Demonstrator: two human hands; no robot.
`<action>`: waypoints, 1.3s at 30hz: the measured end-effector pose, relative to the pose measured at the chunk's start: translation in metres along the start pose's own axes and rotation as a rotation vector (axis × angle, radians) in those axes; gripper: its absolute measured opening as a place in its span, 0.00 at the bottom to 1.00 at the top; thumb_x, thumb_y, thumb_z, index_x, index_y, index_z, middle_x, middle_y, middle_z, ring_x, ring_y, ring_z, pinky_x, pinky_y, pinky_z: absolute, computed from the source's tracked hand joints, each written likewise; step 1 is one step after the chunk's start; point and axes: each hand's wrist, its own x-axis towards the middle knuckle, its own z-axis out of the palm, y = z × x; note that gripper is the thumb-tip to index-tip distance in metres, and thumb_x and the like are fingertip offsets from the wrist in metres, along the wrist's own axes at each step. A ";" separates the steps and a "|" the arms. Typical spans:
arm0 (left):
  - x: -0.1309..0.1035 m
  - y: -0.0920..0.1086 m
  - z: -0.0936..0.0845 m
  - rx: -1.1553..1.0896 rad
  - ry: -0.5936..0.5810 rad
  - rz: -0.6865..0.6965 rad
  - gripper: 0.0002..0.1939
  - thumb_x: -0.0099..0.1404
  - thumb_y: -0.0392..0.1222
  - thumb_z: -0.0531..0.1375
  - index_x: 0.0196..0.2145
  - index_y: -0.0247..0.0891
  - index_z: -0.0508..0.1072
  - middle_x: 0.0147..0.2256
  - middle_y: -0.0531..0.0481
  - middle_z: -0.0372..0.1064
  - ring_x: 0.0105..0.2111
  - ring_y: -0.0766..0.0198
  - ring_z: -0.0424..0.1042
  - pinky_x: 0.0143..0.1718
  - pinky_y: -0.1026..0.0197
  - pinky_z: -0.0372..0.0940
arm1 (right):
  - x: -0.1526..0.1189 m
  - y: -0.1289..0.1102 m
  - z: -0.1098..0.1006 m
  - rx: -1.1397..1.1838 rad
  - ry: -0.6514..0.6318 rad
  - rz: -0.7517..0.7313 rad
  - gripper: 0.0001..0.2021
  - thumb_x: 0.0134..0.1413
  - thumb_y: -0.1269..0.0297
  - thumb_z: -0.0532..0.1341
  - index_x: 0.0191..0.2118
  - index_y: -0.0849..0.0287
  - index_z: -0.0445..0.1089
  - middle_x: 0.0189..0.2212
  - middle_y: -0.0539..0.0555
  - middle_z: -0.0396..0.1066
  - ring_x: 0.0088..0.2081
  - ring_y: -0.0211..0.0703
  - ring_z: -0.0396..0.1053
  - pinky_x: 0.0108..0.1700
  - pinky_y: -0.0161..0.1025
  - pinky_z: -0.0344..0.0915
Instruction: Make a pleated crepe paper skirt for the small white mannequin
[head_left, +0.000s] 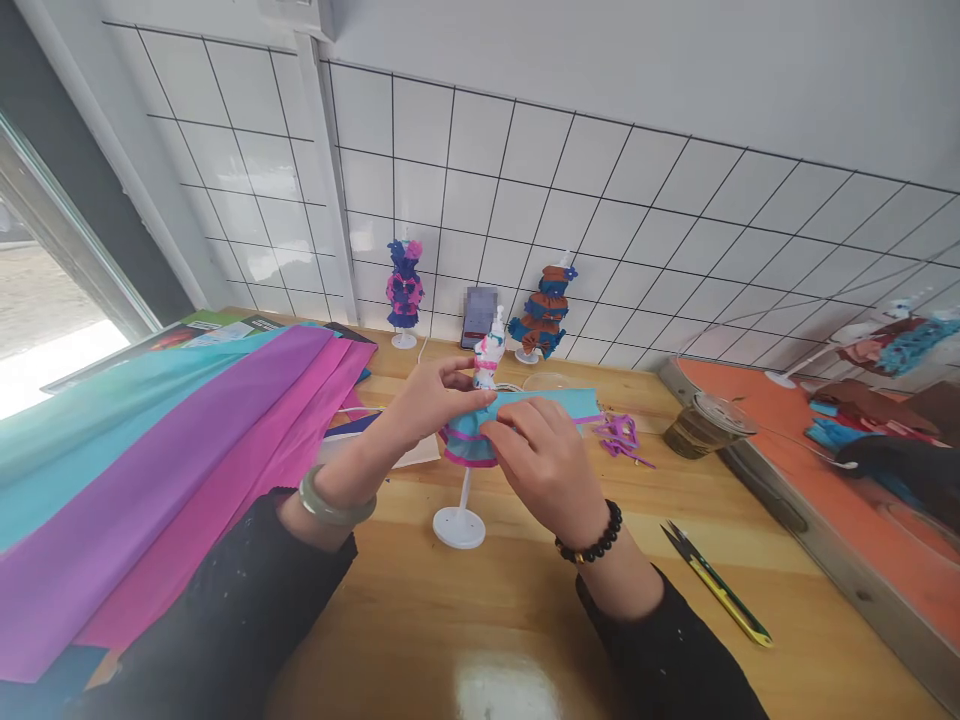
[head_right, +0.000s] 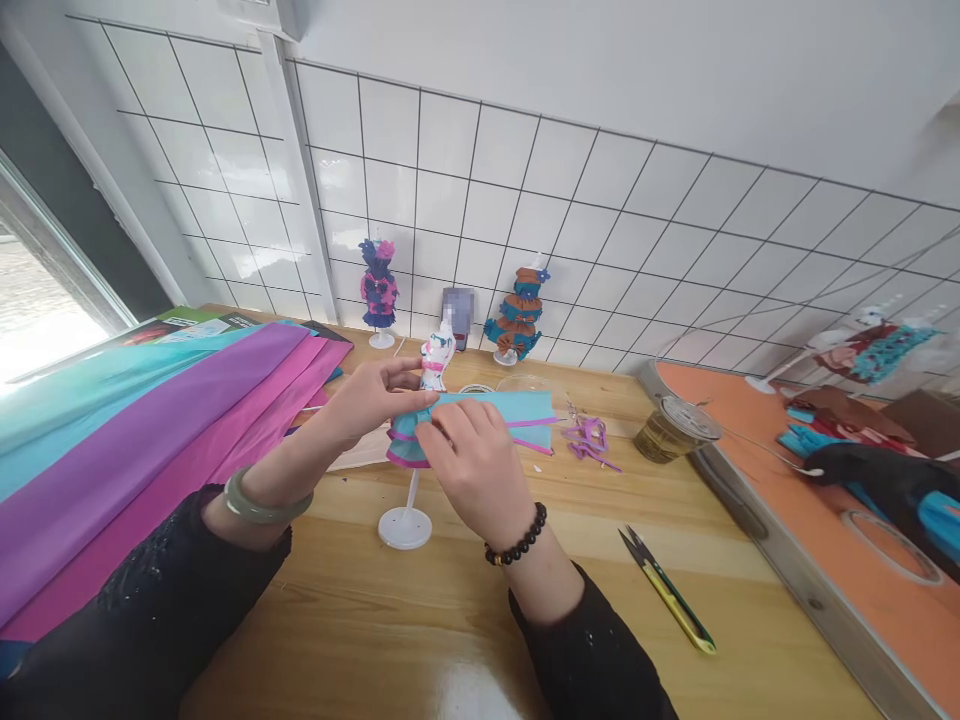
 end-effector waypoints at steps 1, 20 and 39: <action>0.000 0.000 0.000 -0.010 0.001 -0.012 0.26 0.53 0.46 0.66 0.49 0.37 0.70 0.33 0.49 0.71 0.29 0.67 0.68 0.23 0.68 0.59 | 0.000 0.000 0.001 -0.011 0.020 -0.025 0.11 0.57 0.78 0.54 0.29 0.60 0.69 0.27 0.55 0.68 0.31 0.41 0.60 0.32 0.39 0.58; -0.001 -0.003 0.000 0.025 0.045 -0.025 0.35 0.52 0.47 0.66 0.56 0.35 0.63 0.27 0.54 0.65 0.25 0.70 0.62 0.22 0.67 0.56 | -0.002 -0.008 0.009 -0.007 0.080 -0.171 0.08 0.56 0.76 0.58 0.29 0.60 0.71 0.24 0.51 0.65 0.29 0.39 0.61 0.29 0.39 0.56; -0.003 0.009 -0.002 -0.040 0.075 -0.038 0.34 0.51 0.45 0.67 0.54 0.35 0.64 0.30 0.51 0.68 0.27 0.68 0.65 0.23 0.67 0.58 | -0.006 -0.005 0.007 0.029 0.217 -0.156 0.10 0.55 0.78 0.57 0.32 0.57 0.71 0.29 0.54 0.69 0.32 0.41 0.64 0.30 0.40 0.62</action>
